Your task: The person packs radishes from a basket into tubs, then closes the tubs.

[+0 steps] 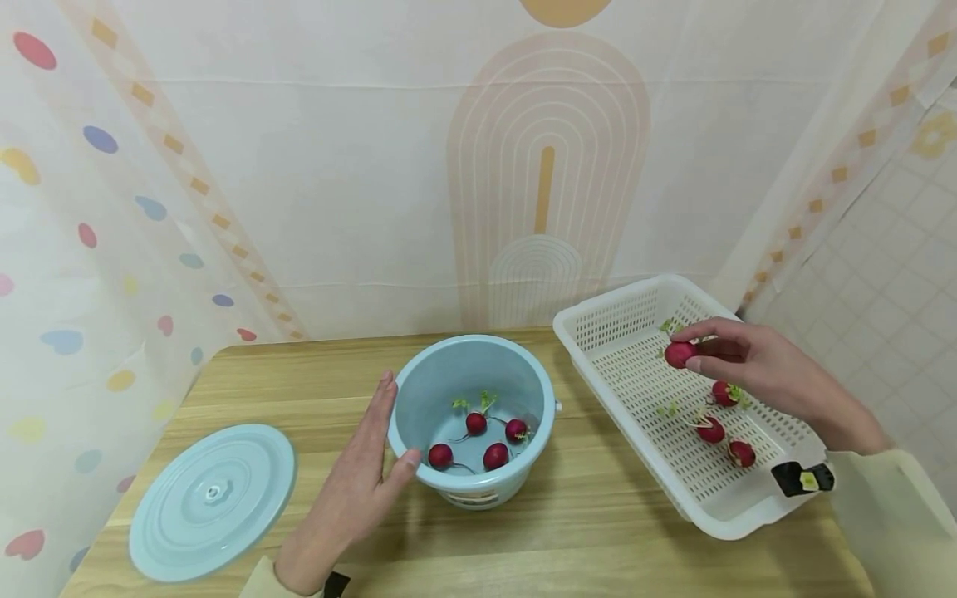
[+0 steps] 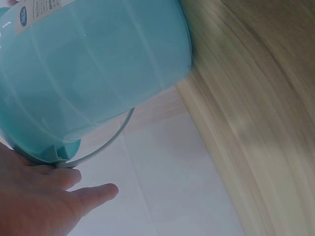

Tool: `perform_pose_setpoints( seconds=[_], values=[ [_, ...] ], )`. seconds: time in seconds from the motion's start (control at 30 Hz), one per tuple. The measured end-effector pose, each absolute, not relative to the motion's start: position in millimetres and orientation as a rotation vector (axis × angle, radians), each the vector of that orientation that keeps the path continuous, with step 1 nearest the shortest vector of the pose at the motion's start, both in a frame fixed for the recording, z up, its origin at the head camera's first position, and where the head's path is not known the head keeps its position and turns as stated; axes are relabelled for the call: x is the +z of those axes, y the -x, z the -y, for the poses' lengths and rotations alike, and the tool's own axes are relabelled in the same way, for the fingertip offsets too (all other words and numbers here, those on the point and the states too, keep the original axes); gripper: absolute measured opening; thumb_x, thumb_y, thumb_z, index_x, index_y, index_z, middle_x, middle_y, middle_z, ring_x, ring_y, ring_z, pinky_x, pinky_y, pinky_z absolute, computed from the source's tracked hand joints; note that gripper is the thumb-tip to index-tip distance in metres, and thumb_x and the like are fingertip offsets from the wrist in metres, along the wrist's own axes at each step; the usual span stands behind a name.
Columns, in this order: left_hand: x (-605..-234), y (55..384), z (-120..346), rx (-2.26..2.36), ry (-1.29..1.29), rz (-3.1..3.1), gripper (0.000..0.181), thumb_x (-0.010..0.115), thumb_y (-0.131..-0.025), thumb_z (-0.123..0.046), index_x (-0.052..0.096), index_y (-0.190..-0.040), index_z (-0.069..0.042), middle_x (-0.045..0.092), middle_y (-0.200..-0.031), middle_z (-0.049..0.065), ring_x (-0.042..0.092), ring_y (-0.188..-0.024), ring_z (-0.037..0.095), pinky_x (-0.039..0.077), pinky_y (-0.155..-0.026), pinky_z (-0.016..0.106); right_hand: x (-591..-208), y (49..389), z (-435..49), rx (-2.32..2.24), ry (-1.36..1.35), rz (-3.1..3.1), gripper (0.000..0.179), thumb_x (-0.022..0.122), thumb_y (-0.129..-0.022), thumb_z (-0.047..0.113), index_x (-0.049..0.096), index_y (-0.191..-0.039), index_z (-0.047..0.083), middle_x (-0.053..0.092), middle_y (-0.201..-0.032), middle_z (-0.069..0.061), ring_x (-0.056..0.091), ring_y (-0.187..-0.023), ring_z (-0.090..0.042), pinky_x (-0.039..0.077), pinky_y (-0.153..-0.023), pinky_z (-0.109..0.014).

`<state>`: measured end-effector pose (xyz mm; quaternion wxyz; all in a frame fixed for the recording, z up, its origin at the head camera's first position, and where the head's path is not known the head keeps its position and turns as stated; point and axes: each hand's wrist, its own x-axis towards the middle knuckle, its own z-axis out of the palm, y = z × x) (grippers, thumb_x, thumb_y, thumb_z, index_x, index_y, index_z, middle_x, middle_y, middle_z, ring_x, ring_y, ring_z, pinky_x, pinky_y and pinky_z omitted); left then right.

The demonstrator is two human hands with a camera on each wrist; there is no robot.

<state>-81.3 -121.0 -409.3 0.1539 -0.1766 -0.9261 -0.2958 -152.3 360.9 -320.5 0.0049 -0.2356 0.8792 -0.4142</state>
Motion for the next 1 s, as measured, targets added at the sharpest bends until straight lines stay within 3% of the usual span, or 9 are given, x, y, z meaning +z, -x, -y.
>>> perform_pose_setpoints(
  seconds=[0.33,0.6,0.87,1.0],
  values=[
    [-409.6,81.2,120.9,-0.847,0.506,2.652,0.085,0.057,-0.101,-0.046,0.019,-0.165,-0.006,0.014,-0.173,0.009,0.024,-0.156,0.032,0.031,-0.119,0.060,-310.2,138.8,-346.0,-1.343,0.783,-2.773,0.038,0.065,-0.098,-0.005,0.065,-0.135,0.006,0.076,-0.117,0.005,0.070,-0.101,-0.003,0.051,-0.080,-0.012],
    [-408.3,81.1,120.9,-0.860,0.502,2.661,0.085,0.057,-0.101,-0.047,0.018,-0.166,-0.007,0.010,-0.174,0.004,0.023,-0.156,0.030,0.030,-0.120,0.059,-302.3,127.0,-327.0,-1.471,0.806,-2.772,0.040,0.065,-0.095,-0.012,0.066,-0.132,0.002,0.074,-0.115,0.001,0.072,-0.092,-0.009,0.058,-0.067,-0.021],
    [-408.5,81.4,121.1,-0.855,0.509,2.654,0.085,0.058,-0.101,-0.046,0.018,-0.166,-0.007,0.009,-0.174,0.004,0.024,-0.156,0.031,0.031,-0.119,0.060,-296.4,115.3,-310.1,-1.502,0.742,-2.843,0.040,0.070,-0.093,-0.010,0.069,-0.128,0.007,0.073,-0.111,0.002,0.069,-0.082,-0.009,0.052,-0.056,-0.022],
    [-408.4,81.1,121.2,-0.855,0.509,2.652,0.085,0.058,-0.101,-0.046,0.018,-0.166,-0.007,0.009,-0.174,0.004,0.024,-0.156,0.031,0.030,-0.119,0.060,-294.2,112.6,-301.1,-1.593,0.891,-2.770,0.041,0.068,-0.089,-0.017,0.069,-0.126,0.001,0.073,-0.112,-0.003,0.072,-0.087,-0.011,0.057,-0.068,-0.018]
  ],
)
